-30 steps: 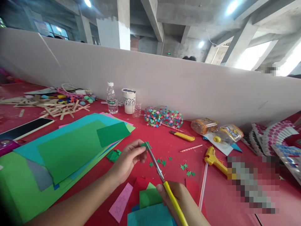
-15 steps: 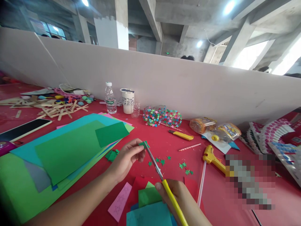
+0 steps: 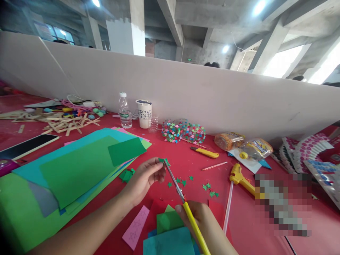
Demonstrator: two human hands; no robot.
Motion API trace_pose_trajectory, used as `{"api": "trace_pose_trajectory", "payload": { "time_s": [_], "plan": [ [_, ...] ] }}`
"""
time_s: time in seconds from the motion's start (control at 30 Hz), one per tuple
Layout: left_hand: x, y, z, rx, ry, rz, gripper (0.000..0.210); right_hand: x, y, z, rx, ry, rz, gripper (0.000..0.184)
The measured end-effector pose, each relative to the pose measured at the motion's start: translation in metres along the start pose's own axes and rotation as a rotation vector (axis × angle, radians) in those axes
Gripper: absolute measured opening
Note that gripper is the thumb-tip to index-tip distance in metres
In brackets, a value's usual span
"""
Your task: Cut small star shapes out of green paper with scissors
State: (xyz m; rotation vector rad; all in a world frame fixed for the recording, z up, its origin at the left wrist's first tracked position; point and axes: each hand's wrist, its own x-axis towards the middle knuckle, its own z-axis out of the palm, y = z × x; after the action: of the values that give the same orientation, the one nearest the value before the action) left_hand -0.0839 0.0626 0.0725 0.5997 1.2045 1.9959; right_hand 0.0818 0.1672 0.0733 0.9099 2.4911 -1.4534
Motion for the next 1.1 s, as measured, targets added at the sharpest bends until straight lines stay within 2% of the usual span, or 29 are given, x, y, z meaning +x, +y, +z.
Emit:
{"api": "trace_pose_trajectory", "payload": {
  "time_s": [0.23, 0.33, 0.53, 0.87, 1.1],
  "plan": [
    [0.003, 0.001, -0.001, -0.081, 0.092, 0.015, 0.008, 0.003, 0.005, 0.002, -0.002, 0.019, -0.011, 0.049],
    [0.003, 0.001, -0.002, -0.032, 0.112, 0.036, 0.01, 0.002, 0.005, 0.002, 0.026, -0.001, -0.017, 0.048],
    [0.003, 0.003, -0.002, 0.201, 0.089, 0.151, 0.016, -0.004, -0.001, -0.002, 0.07, -0.056, -0.045, 0.051],
    [0.002, 0.007, -0.002, 0.339, 0.073, 0.207, 0.017, -0.01, -0.003, -0.004, 0.099, -0.08, -0.069, 0.06],
    [0.002, 0.006, -0.003, 0.343, 0.074, 0.226, 0.017, -0.01, -0.003, -0.006, 0.11, -0.09, -0.071, 0.062]
  ]
}}
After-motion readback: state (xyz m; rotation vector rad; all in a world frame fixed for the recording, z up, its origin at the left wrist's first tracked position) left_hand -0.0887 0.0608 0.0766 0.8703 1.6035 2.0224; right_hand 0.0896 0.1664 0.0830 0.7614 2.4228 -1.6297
